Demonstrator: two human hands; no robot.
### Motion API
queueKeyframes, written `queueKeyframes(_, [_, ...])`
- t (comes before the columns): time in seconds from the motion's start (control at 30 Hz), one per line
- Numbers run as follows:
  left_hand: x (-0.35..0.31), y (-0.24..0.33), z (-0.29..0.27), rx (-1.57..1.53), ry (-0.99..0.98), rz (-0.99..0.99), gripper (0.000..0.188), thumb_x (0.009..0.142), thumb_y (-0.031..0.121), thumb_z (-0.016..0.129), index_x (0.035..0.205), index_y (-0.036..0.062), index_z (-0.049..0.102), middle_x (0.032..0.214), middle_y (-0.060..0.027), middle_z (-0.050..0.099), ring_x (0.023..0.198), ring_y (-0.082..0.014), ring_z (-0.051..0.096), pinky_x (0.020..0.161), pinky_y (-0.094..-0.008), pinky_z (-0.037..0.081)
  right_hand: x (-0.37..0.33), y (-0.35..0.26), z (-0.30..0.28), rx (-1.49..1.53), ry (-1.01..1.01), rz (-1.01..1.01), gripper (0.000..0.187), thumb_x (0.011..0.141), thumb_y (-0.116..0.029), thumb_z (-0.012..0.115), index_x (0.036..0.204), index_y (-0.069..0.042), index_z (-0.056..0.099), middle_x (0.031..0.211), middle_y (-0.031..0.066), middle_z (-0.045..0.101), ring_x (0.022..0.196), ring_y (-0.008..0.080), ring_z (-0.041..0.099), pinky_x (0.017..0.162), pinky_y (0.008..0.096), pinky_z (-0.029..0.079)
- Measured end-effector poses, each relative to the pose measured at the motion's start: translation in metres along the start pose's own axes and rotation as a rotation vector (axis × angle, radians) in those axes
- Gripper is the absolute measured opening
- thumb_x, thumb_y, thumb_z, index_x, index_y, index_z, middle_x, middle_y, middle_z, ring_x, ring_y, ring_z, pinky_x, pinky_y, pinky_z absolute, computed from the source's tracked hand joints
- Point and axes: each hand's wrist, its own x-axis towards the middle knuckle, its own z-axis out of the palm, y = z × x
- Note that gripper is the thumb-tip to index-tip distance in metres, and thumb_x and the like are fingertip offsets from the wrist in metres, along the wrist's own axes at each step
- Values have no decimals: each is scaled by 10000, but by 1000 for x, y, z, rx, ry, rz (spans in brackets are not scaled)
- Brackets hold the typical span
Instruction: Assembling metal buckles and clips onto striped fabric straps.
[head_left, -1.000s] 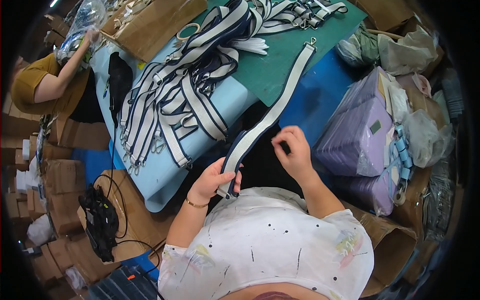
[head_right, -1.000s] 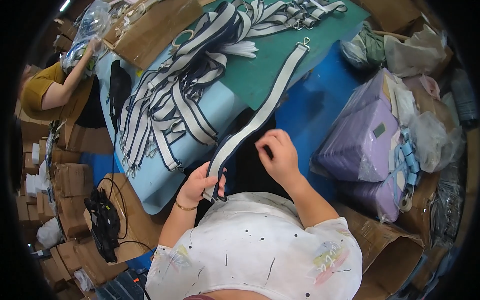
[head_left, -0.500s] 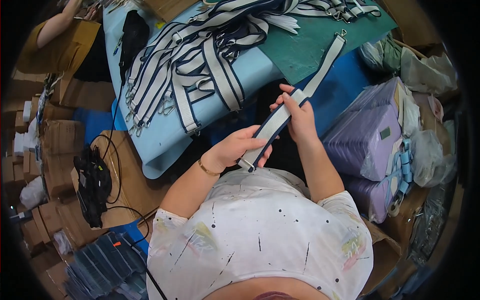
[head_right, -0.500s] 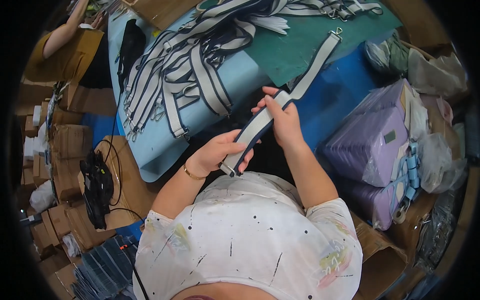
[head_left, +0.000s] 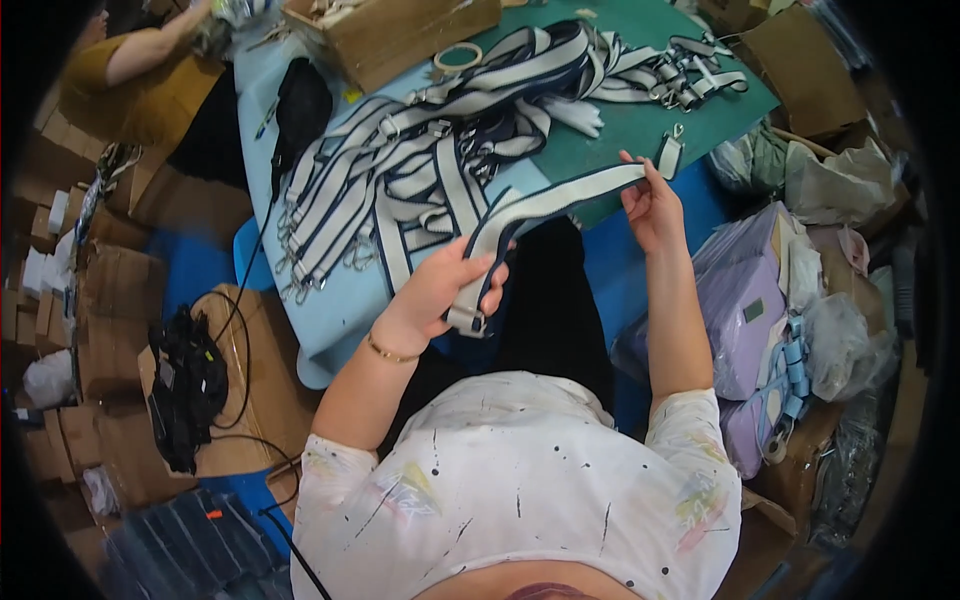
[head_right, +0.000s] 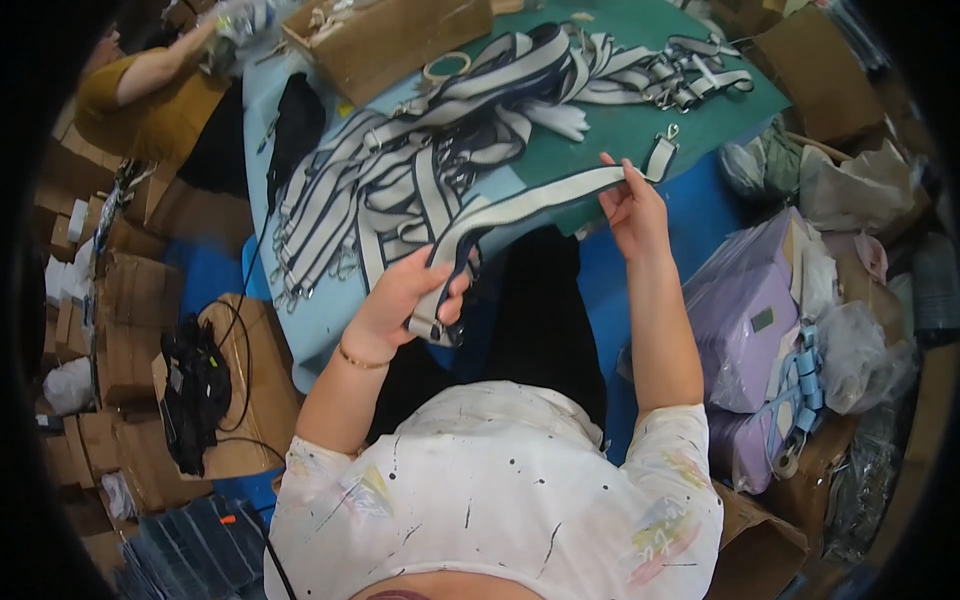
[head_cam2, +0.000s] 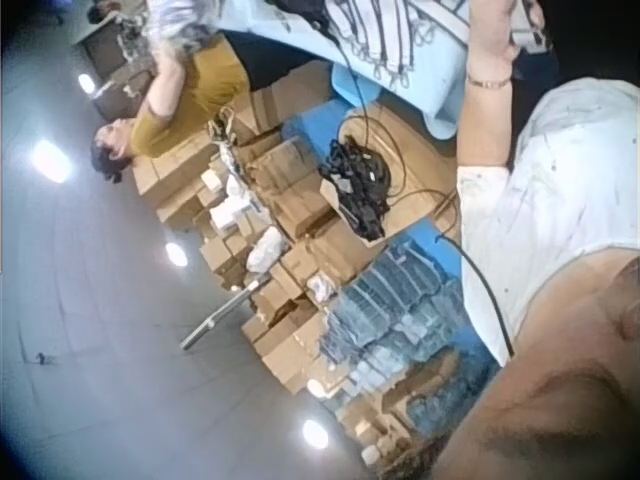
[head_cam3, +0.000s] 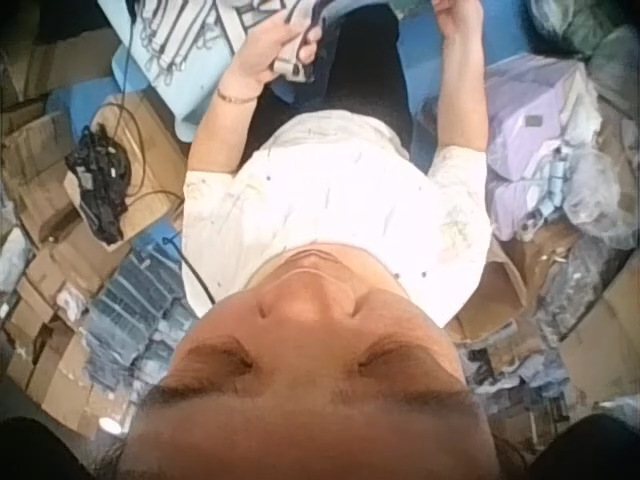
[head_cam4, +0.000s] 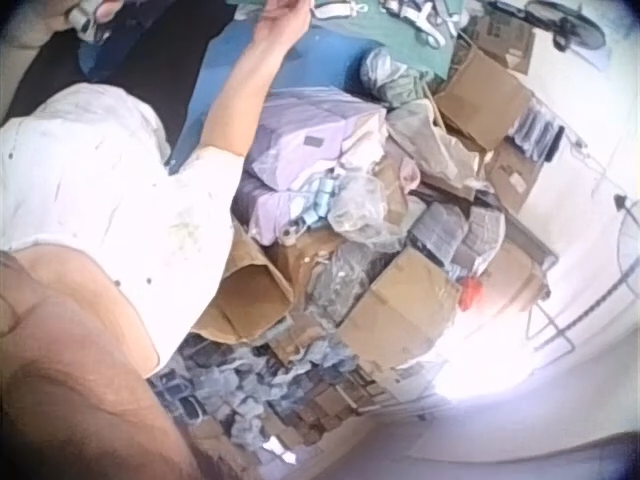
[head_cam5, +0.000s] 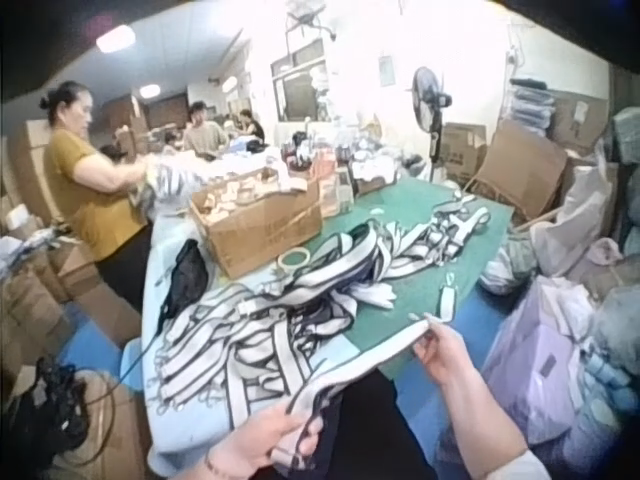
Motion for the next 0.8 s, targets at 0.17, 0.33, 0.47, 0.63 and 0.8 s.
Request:
queueKeyframes(0.17, [-16,36,0,383,18,10,188,921,110,498,1086,22,484,764,-44,546,571,-118,520,532,-233,426,69,-38,-8,-744,165,111,320,920,-360,551,974,-50,610,1004,58,673,721,96,619,551,204,491])
queueKeyframes(0.33, [-11,78,-39,526,188,-110,206,898,113,524,1076,20,476,752,-64,556,530,-129,512,484,-229,409,79,-39,24,-2157,331,-280,427,864,-458,531,836,-56,672,831,144,677,807,309,661,671,416,526])
queueKeyframes(0.47, [1,73,-84,388,150,-210,234,883,120,535,1084,57,433,741,-65,559,518,-136,502,483,-251,406,89,-14,53,-2025,178,-674,224,792,-314,647,817,-94,622,784,98,651,754,326,637,654,440,511])
queueKeyframes(0.63, [-7,65,-106,224,13,-106,270,909,95,492,1165,42,425,736,-67,538,529,-136,481,503,-246,399,97,12,57,-2012,-109,-773,166,721,-168,667,842,-89,585,857,85,584,868,293,593,721,401,498])
queueKeyframes(0.8, [-9,63,-113,175,-20,-68,377,916,89,491,1274,52,380,731,-85,525,515,-147,470,506,-255,393,114,21,38,-2113,-166,-1140,73,737,-91,527,758,-62,591,793,82,580,814,270,584,706,386,493])
